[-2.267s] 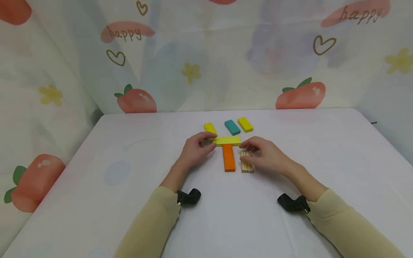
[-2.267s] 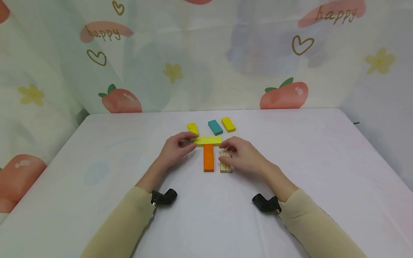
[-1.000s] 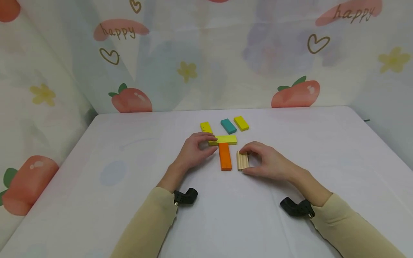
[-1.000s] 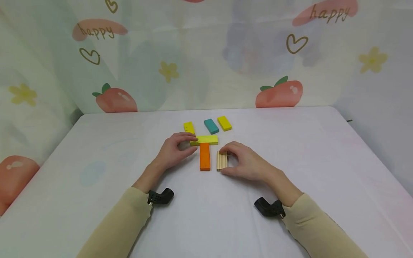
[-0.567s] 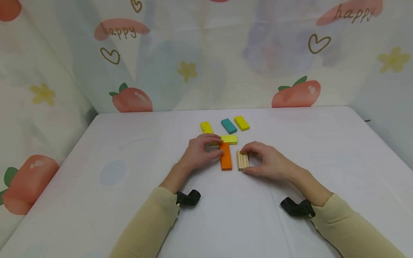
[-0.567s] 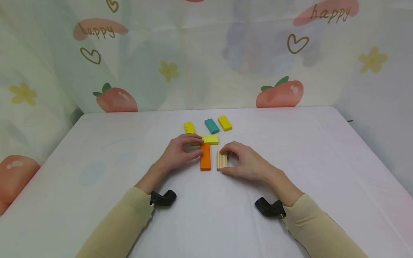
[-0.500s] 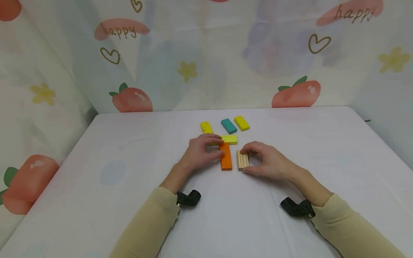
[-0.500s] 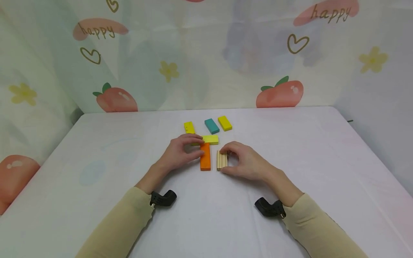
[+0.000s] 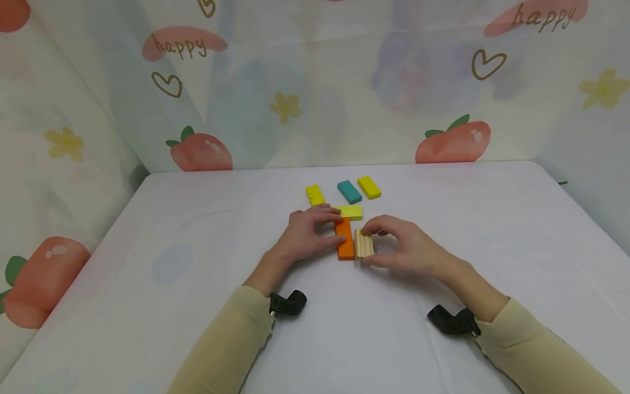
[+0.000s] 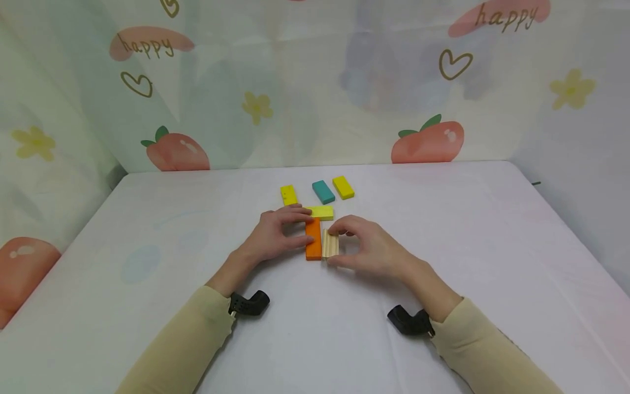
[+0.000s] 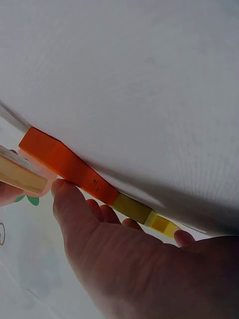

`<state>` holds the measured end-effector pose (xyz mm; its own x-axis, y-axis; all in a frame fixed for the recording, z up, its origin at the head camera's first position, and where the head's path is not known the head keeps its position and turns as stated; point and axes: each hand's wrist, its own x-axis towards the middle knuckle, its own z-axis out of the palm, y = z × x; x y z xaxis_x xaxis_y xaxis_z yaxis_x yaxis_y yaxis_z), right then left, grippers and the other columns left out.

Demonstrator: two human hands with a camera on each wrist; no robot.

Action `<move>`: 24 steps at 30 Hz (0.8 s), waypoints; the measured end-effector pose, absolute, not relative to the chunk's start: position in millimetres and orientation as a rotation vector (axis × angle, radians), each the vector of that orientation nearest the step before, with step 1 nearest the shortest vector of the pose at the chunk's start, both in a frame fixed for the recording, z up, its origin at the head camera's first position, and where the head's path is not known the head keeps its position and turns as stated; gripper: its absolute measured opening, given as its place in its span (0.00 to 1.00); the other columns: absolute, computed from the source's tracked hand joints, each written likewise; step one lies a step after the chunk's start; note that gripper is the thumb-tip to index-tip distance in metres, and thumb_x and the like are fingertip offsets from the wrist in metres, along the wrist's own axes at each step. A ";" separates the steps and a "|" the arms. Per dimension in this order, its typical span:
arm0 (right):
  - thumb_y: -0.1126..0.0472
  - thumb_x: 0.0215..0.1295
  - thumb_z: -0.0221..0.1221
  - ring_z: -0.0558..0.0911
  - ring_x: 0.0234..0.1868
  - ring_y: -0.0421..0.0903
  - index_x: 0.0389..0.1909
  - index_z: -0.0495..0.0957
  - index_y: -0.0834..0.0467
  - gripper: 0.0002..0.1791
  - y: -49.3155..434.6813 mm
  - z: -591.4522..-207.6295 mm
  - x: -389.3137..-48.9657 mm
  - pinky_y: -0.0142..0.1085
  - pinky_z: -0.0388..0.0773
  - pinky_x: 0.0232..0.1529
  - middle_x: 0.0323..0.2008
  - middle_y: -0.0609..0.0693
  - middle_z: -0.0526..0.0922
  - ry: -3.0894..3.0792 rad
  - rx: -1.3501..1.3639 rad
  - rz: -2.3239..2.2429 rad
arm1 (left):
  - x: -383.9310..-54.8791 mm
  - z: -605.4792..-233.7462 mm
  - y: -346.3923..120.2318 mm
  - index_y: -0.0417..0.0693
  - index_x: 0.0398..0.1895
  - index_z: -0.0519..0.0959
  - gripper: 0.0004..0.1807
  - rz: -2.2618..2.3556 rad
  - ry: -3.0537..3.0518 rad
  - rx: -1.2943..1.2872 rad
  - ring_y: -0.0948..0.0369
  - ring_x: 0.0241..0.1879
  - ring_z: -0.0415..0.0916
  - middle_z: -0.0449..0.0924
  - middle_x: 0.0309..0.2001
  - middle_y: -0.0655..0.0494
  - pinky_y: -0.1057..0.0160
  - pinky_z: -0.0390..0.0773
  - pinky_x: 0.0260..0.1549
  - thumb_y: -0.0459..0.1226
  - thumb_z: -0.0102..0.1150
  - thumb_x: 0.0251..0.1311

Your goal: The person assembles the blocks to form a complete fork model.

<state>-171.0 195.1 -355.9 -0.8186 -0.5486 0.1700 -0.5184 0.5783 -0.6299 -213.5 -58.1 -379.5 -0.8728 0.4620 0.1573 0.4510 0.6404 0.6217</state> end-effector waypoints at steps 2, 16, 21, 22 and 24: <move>0.59 0.58 0.74 0.79 0.56 0.46 0.54 0.80 0.53 0.23 192.6 -355.8 -169.7 0.51 0.78 0.59 0.52 0.44 0.82 2.742 -0.959 -1.081 | -213.5 -379.6 -58.2 0.52 0.58 0.85 0.23 1.064 2.835 0.790 0.57 0.73 0.65 0.80 0.64 0.59 0.43 0.57 0.69 0.47 0.72 0.60; 0.55 0.57 0.76 0.80 0.56 0.43 0.54 0.79 0.51 0.24 179.4 -354.8 -156.4 0.51 0.78 0.60 0.52 0.39 0.82 2.676 -1.026 -1.099 | -212.8 -380.2 -58.5 0.51 0.57 0.86 0.22 1.085 2.843 0.805 0.56 0.73 0.65 0.81 0.63 0.58 0.42 0.57 0.68 0.47 0.73 0.60; 0.55 0.56 0.76 0.79 0.55 0.41 0.52 0.79 0.49 0.24 175.9 -355.1 -153.2 0.48 0.78 0.60 0.51 0.38 0.81 2.670 -1.034 -1.077 | -213.5 -381.4 -58.3 0.52 0.57 0.86 0.23 1.064 2.856 0.808 0.57 0.73 0.66 0.81 0.63 0.59 0.43 0.58 0.68 0.48 0.73 0.60; 0.54 0.56 0.77 0.79 0.54 0.41 0.52 0.79 0.49 0.24 175.4 -355.0 -152.7 0.47 0.78 0.59 0.51 0.37 0.81 2.668 -1.042 -1.073 | -213.8 -381.7 -58.4 0.52 0.57 0.86 0.23 1.063 2.859 0.811 0.57 0.73 0.66 0.81 0.63 0.59 0.44 0.58 0.68 0.48 0.73 0.59; 0.54 0.56 0.77 0.79 0.54 0.41 0.51 0.79 0.49 0.23 174.5 -354.9 -151.9 0.46 0.78 0.59 0.50 0.37 0.81 2.665 -1.063 -1.066 | -214.3 -382.3 -58.7 0.52 0.57 0.86 0.23 1.064 2.864 0.818 0.57 0.72 0.66 0.81 0.63 0.59 0.45 0.59 0.67 0.48 0.73 0.59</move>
